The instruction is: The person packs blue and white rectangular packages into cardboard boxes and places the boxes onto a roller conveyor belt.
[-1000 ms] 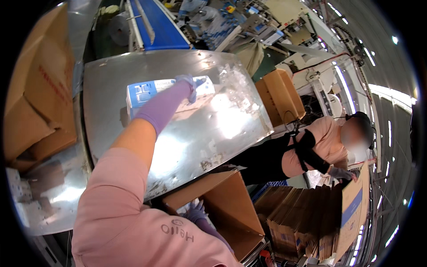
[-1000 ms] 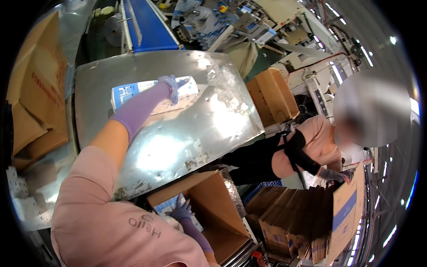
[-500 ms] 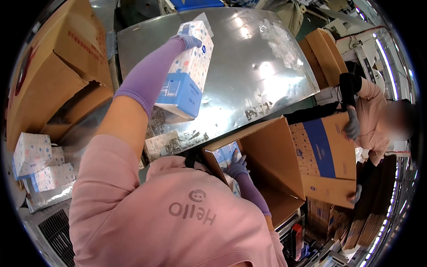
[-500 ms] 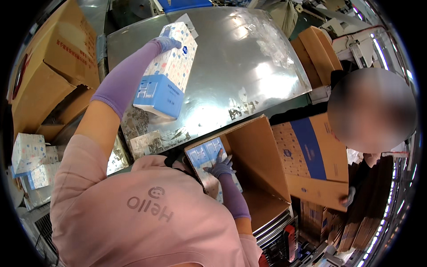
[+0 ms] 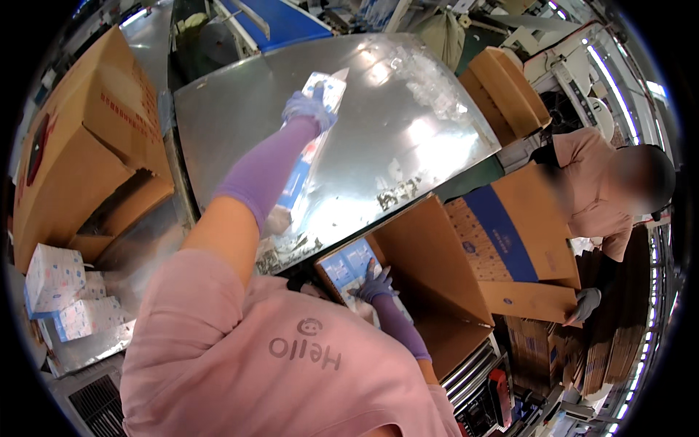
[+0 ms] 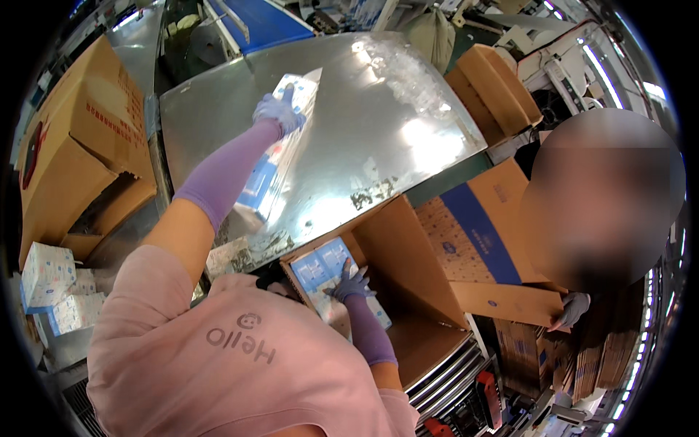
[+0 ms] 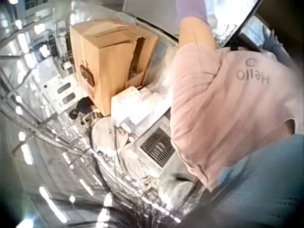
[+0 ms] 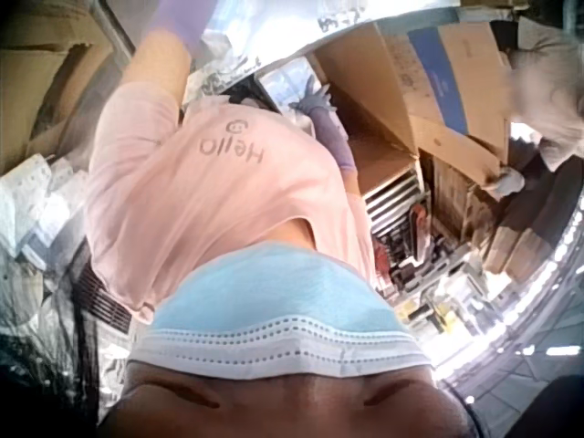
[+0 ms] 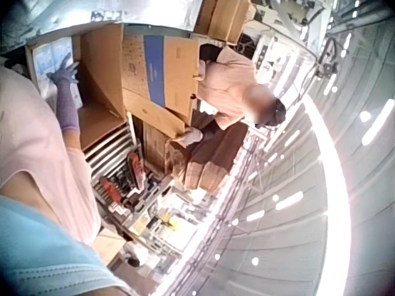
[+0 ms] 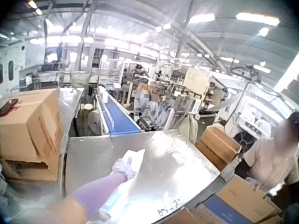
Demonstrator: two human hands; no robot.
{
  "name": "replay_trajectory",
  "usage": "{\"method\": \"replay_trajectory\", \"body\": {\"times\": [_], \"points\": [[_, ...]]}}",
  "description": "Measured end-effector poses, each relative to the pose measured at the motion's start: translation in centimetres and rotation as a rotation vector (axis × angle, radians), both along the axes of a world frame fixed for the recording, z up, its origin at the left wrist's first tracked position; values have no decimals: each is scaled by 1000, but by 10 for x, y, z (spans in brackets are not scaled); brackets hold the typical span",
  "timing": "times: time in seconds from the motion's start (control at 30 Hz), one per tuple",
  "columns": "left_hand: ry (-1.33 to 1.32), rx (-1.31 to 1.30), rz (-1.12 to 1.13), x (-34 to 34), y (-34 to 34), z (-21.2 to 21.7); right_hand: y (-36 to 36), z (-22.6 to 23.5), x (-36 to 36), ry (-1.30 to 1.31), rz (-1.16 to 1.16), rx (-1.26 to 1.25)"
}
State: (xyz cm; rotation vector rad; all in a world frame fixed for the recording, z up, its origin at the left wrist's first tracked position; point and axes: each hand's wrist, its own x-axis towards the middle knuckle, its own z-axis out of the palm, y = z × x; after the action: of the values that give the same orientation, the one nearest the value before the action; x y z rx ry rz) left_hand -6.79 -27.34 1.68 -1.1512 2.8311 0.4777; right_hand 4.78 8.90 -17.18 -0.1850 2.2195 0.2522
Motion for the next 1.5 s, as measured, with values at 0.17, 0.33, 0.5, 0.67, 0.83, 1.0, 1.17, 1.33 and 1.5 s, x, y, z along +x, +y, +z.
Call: {"method": "replay_trajectory", "body": {"times": [0.17, 0.33, 0.5, 0.67, 0.83, 1.0, 1.17, 1.33, 1.5], "points": [[49, -94, -10, 14, -7, -17, -1, -10, 9, -21, 27, -42], [60, -136, -19, 13, 1, -14, 5, -3, 8, -32, 20, -56], [142, -129, 1, 7, -1, -19, 6, -6, 1, -32, -5, -63], [128, -125, 18, 7, -1, -16, 4, -3, -3, -53, 0, -48], [113, -102, 5, 11, -2, -12, 1, -4, 0, -56, -11, -31], [76, -124, -23, 10, 1, -11, 3, -7, 0, -63, -34, -31], [78, -119, -29, 10, -1, -12, 3, -4, 1, -66, -40, -55], [102, -132, -18, 9, -2, -16, 4, -5, 0, -71, -37, -79], [79, -157, -7, 8, -4, -17, 2, -8, 1, -36, -30, -61]]}}
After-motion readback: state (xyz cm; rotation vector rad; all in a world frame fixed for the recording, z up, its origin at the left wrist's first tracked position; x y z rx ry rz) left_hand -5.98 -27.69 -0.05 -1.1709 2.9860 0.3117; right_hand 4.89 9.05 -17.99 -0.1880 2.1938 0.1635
